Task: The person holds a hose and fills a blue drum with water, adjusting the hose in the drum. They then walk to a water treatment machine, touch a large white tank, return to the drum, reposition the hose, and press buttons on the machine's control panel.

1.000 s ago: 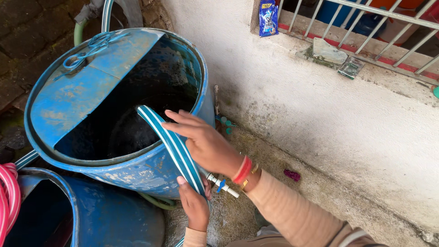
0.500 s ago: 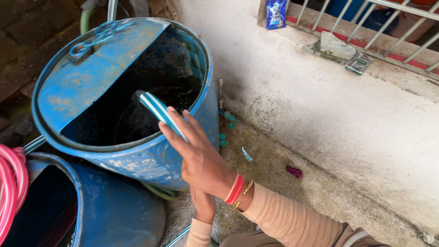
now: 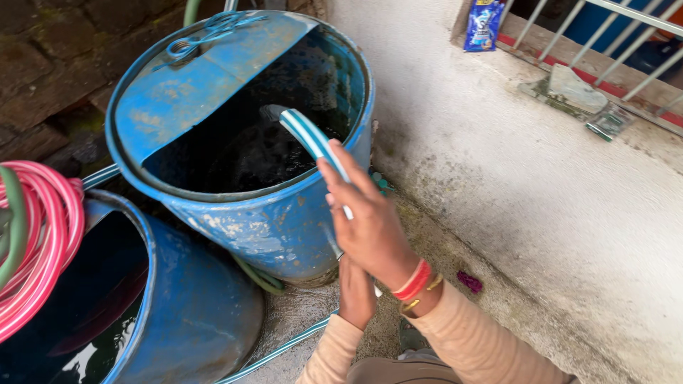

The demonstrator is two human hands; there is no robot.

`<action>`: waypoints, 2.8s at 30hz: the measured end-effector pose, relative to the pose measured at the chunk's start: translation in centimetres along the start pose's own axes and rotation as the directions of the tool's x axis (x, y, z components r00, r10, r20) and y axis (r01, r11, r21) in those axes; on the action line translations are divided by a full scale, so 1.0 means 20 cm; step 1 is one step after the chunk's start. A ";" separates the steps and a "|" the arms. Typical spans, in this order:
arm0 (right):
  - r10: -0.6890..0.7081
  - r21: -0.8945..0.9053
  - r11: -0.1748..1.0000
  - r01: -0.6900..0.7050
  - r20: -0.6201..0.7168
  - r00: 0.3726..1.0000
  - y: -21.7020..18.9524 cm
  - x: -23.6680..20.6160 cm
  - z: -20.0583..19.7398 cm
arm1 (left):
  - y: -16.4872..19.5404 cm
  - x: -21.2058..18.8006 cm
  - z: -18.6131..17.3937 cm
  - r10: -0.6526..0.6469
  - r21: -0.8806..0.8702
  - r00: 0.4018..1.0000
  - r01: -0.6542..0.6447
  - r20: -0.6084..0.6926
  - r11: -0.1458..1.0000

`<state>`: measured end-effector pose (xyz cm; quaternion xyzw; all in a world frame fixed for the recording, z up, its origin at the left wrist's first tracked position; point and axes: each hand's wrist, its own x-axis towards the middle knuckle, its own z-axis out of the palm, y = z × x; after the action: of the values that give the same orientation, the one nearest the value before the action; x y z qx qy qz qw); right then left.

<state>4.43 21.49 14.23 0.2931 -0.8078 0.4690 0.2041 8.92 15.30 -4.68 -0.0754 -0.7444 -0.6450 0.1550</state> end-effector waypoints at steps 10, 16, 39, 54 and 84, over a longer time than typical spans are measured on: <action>0.047 0.205 0.977 -0.063 0.082 0.996 0.09 0.02 -0.11 | 0.42 0.30 -0.33 0.221 0.314 0.956 -0.152 -0.195 0.937; -0.049 0.221 0.975 0.034 0.059 0.997 0.14 0.03 -0.14 | 0.41 0.65 -0.73 0.573 0.757 0.800 -0.259 -0.180 0.599; 0.067 0.207 0.975 -0.083 0.086 0.994 0.17 0.15 -0.12 | 0.08 0.99 -1.09 0.169 0.857 0.941 0.180 -0.293 0.483; 0.085 0.193 0.978 -0.085 0.011 0.996 0.22 0.08 -0.23 | 0.10 0.98 -1.06 0.035 0.864 0.957 0.243 -0.288 0.442; 0.041 0.186 0.982 -0.037 -0.021 0.999 0.25 0.04 -0.29 | 0.12 0.98 -1.03 0.008 0.868 0.952 0.275 -0.305 0.413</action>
<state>0.72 28.32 14.29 0.2891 -0.7636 0.5496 0.1768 -5.98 -6.38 6.41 0.1655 -0.9492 -0.1590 0.2155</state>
